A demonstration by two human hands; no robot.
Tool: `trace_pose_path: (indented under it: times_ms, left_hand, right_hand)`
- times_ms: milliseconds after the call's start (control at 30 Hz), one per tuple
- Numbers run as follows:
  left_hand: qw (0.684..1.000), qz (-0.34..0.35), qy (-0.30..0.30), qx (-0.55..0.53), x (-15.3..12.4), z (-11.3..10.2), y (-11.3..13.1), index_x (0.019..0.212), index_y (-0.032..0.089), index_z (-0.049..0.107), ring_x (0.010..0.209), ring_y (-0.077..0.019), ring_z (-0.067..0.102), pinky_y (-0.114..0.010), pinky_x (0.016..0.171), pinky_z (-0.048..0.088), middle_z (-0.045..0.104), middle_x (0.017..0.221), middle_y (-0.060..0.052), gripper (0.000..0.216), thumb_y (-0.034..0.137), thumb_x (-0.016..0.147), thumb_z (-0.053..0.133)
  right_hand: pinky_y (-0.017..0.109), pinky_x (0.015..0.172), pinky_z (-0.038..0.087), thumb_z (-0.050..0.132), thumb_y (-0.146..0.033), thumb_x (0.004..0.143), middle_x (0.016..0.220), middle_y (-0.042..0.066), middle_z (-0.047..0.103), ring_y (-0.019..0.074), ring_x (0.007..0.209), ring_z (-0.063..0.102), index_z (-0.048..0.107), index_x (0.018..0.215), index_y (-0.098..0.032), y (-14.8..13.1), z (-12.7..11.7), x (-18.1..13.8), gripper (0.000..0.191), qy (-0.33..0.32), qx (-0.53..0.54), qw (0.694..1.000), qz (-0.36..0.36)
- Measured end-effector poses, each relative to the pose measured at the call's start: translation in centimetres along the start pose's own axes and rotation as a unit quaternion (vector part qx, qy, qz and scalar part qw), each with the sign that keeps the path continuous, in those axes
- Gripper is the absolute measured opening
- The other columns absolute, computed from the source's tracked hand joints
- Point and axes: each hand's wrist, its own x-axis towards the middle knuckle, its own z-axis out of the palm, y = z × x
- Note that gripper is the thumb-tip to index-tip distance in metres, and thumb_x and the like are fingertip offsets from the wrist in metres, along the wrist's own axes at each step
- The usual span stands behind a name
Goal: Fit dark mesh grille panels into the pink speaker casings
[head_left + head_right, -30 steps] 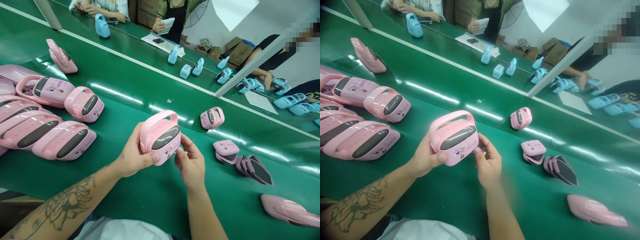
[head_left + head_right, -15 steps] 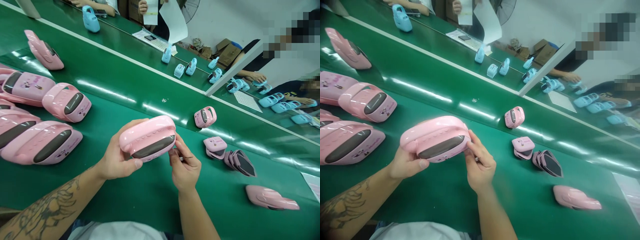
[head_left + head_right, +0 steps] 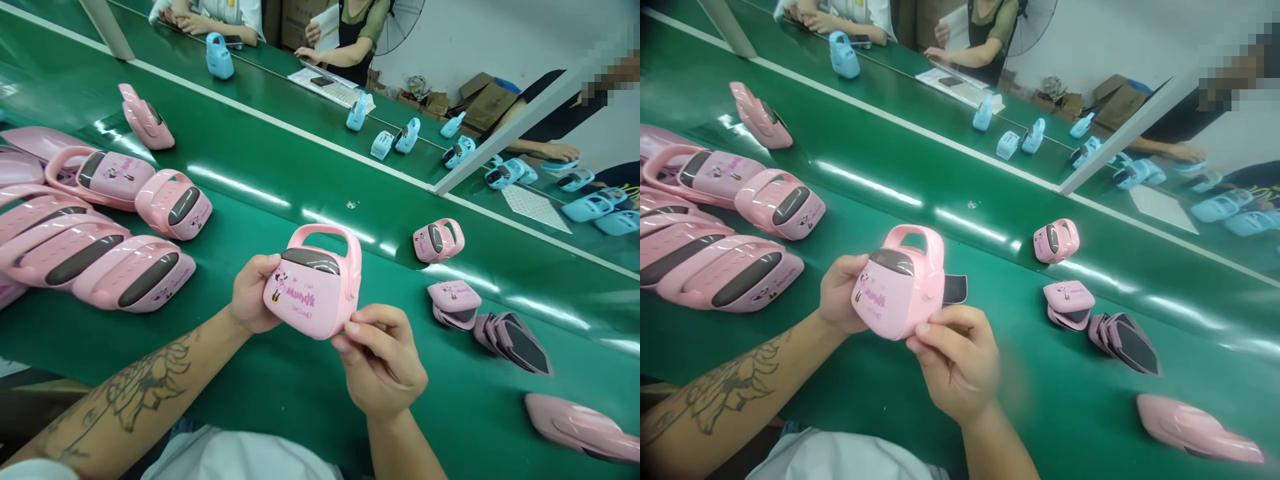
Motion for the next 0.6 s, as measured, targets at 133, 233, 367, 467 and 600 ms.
trace_pose_path:
  times_ms: [133, 233, 367, 467, 600]
  left_hand:
    - [0.998, -0.041, -0.032, -0.021, 0.0, -0.6, -0.2, 0.131, 0.009, 0.078, 0.066, -0.0352, 0.082, -0.039, 0.045, 0.063, 0.087, 0.096, -0.017, 0.065, 0.061, 0.095, 0.063]
    - [0.998, -0.052, -0.025, -0.011, 0.1, -0.8, -0.4, 0.134, 0.009, 0.076, 0.064, -0.0325, 0.081, -0.038, 0.044, 0.064, 0.087, 0.095, -0.018, 0.066, 0.062, 0.099, 0.062]
    - [0.998, -0.010, 0.028, 0.063, 0.1, -0.2, -0.7, 0.143, 0.014, 0.071, 0.078, -0.0343, 0.084, -0.037, 0.050, 0.068, 0.086, 0.111, -0.019, 0.067, 0.067, 0.103, 0.061]
    - [0.993, 0.035, 0.030, 0.105, 0.0, 0.7, -0.6, 0.155, 0.021, 0.061, 0.088, -0.0342, 0.084, -0.032, 0.050, 0.065, 0.082, 0.130, -0.018, 0.070, 0.067, 0.103, 0.062]
    - [0.990, 0.040, -0.012, 0.132, -0.3, 1.2, -0.1, 0.162, 0.024, 0.051, 0.093, -0.0344, 0.082, -0.031, 0.051, 0.064, 0.077, 0.136, -0.018, 0.068, 0.061, 0.105, 0.056]
  right_hand:
    - [0.028, 0.046, 0.051, 0.081, -0.008, 0.094, 0.111, 0.004, 0.070, 0.0125, 0.067, 0.061, 0.078, 0.135, -0.041, 0.1, 0.1, 0.5, 0.053, 0.006, 0.003, 1.000, 0.028]
    - [0.027, 0.048, 0.048, 0.077, -0.014, 0.098, 0.106, 0.004, 0.067, 0.0132, 0.069, 0.059, 0.077, 0.137, -0.039, 0.1, 0.1, 0.9, 0.047, 0.006, -0.019, 0.999, 0.033]
    - [0.028, 0.050, 0.046, 0.078, -0.046, 0.101, 0.110, 0.005, 0.063, 0.0109, 0.064, 0.052, 0.074, 0.141, -0.036, 0.7, 0.3, 1.2, 0.041, 0.014, -0.021, 0.991, 0.133]
    - [0.028, 0.054, 0.047, 0.081, -0.066, 0.093, 0.111, 0.005, 0.064, 0.0115, 0.067, 0.054, 0.073, 0.141, -0.031, 1.3, 0.5, 1.4, 0.060, 0.026, -0.014, 0.968, 0.248]
    - [0.029, 0.058, 0.048, 0.079, -0.070, 0.091, 0.114, 0.007, 0.067, 0.0120, 0.067, 0.054, 0.074, 0.137, -0.026, 1.5, 0.7, 1.7, 0.064, 0.042, 0.001, 0.951, 0.308]
